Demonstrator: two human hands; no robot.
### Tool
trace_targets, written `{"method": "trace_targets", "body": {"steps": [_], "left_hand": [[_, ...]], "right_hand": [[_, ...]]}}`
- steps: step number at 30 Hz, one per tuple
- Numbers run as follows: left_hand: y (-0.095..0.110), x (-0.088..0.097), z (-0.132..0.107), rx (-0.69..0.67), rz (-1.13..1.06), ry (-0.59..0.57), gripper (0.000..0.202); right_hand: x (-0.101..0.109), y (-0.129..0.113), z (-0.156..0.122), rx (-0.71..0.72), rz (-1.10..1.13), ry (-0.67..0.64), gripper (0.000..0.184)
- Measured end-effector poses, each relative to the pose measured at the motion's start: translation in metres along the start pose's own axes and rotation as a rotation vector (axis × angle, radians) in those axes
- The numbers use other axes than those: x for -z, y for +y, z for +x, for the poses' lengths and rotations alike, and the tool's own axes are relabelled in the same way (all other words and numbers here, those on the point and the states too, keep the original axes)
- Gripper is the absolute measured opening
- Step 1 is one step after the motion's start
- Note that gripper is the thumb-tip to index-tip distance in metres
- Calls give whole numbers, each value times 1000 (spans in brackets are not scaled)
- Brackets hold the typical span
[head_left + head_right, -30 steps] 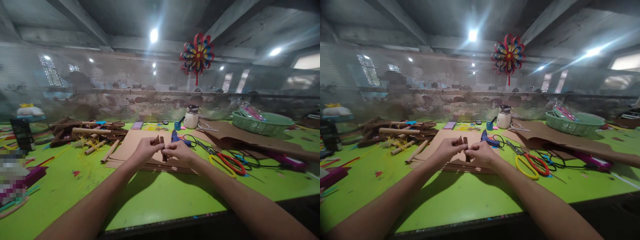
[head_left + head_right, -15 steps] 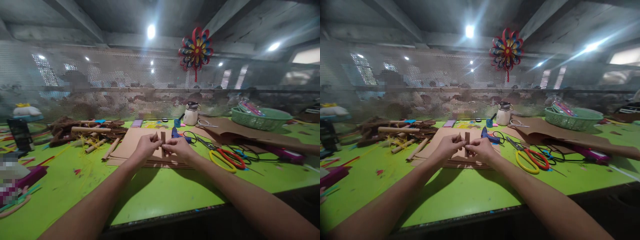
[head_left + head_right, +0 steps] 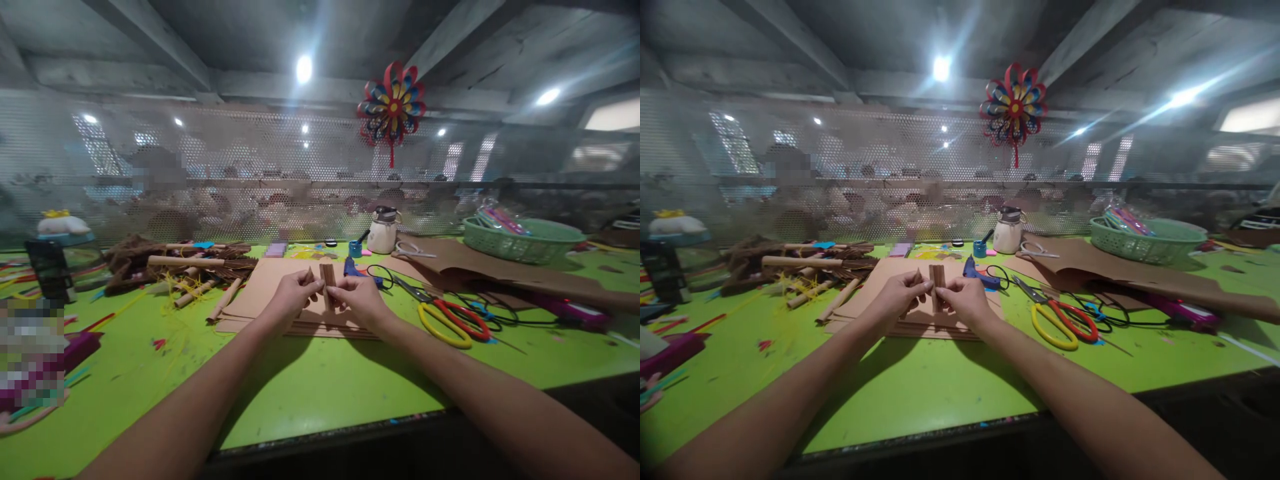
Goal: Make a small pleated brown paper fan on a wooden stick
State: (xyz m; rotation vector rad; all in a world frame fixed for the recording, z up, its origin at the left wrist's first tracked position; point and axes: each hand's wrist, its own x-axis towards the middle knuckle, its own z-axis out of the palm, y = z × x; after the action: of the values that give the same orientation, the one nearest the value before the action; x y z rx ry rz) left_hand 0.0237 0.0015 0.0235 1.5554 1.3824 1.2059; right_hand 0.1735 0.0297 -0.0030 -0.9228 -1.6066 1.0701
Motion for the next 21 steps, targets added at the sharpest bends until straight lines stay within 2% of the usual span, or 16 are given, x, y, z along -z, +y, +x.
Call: {"method": "trace_targets", "body": {"steps": [4, 9, 15, 21], "left_hand": [[-1, -4, 1, -110, 110, 35, 22], [-2, -5, 1, -178, 201, 17, 28], [-1, -4, 0, -62, 80, -75, 25], [-6, -4, 0, 30, 7, -65, 22]], "right_hand": [[-3, 8, 2, 19, -97, 60, 24], [-2, 12, 2, 60, -123, 42, 19], [-5, 10, 0, 106, -163, 29, 16], [-6, 12, 2, 12, -10, 6, 19]]}}
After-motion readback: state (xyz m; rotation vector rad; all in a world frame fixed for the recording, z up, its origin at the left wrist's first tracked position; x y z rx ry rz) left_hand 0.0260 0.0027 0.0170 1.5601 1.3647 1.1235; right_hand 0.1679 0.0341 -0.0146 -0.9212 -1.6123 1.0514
